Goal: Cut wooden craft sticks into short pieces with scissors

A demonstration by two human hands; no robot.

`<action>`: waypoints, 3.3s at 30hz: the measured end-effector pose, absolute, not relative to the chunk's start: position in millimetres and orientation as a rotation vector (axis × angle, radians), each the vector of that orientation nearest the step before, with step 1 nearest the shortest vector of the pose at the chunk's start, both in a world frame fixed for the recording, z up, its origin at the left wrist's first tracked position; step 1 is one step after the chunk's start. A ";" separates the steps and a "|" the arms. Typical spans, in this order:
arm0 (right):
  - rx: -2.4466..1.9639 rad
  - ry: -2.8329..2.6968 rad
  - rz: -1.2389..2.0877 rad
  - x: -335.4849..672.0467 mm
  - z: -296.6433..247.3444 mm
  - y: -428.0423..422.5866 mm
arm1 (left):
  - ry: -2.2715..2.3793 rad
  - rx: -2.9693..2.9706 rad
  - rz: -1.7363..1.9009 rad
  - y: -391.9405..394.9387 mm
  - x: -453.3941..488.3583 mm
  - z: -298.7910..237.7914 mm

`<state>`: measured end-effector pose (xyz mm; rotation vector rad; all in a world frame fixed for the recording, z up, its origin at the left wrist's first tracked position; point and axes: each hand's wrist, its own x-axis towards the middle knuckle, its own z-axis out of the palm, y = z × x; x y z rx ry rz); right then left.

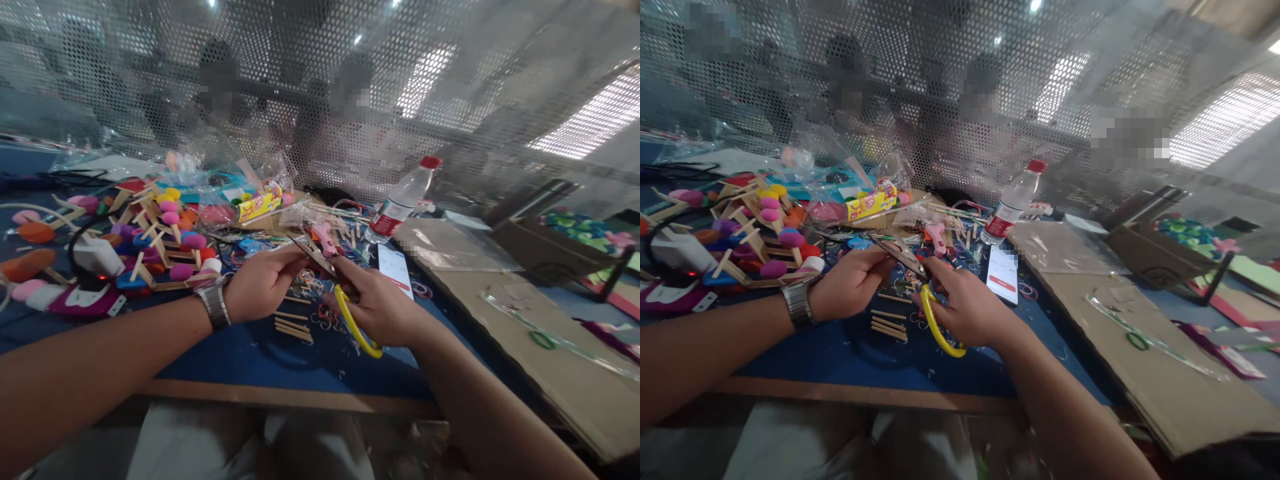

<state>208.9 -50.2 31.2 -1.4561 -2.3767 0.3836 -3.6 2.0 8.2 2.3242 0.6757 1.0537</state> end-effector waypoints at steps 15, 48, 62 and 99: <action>-1.423 -2.372 0.325 208.0 25.3 -48.0 | 0.626 2.296 1.091 6.4 -2.6 6.6; -1.592 -2.443 0.275 203.8 24.1 -48.0 | 0.570 2.304 1.058 8.7 -2.4 2.7; -1.484 -2.319 0.355 200.6 24.9 -45.0 | 0.684 2.364 0.977 6.4 -2.7 5.5; -1.559 -2.333 0.288 199.5 26.7 -46.0 | 0.771 2.391 0.965 4.3 -2.0 6.5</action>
